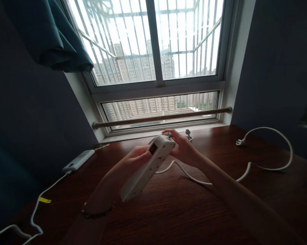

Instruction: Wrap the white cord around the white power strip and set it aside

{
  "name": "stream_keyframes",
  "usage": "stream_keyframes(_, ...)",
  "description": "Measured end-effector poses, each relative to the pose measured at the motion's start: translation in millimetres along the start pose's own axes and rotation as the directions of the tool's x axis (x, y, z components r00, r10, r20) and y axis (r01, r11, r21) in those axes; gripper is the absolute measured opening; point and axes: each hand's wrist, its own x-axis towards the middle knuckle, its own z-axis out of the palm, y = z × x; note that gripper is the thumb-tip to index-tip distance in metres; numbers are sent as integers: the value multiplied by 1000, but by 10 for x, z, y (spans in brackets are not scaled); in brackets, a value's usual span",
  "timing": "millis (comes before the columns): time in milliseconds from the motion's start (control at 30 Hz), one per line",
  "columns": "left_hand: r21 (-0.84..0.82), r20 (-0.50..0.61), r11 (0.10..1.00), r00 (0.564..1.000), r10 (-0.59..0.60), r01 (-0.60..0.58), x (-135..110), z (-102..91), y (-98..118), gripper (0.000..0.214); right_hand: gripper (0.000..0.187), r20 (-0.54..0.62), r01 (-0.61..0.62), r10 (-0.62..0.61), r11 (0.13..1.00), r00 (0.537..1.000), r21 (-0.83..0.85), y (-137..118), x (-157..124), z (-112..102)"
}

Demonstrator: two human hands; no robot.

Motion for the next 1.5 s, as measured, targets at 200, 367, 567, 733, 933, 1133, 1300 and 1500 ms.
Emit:
stream_keyframes(200, -117, 413, 993, 909, 54, -6, 224, -114, -203, 59, 47, 139, 120, -138, 984, 981, 128, 194, -56, -129)
stream_keyframes(367, -43, 428, 999, 903, 17, 2, 307, -137, -309, 49, 63, 370, 84, -136, 985, 919, 153, 96, -94, -416)
stream_keyframes(567, 282, 343, 953, 939, 11, -114, 359, -114, -372, 60, 43, 357, 330, -247, 924, 901, -193, -64, -88, -468)
stream_keyframes(733, 610, 221, 747, 962, 160, -264, 382, -89, -415, 72, 23, 356, 478, -347, 780, 868, -405, -59, -113, -373)
stream_keyframes(933, 761, 241, 556, 942, 235, -334, 357, -155, -329, 68, 25, 242, 516, -463, 671, 853, -533, -74, -123, -350)
stream_keyframes(1133, 841, 124, 484, 957, 263, -242, 247, -269, -166, 50, 44, -11, 329, -365, 852, 931, -408, 53, -147, -167)
stream_keyframes(1300, 501, -120, 853, 964, 235, -146, 224, -303, -110, 45, 61, -139, -174, 148, 966, 979, -193, 264, -275, 139)
stream_keyframes(1500, -190, -308, 981, 945, -108, 51, 285, -301, -141, 52, 35, 423, 69, 134, 899, 896, -432, 319, -406, 266)
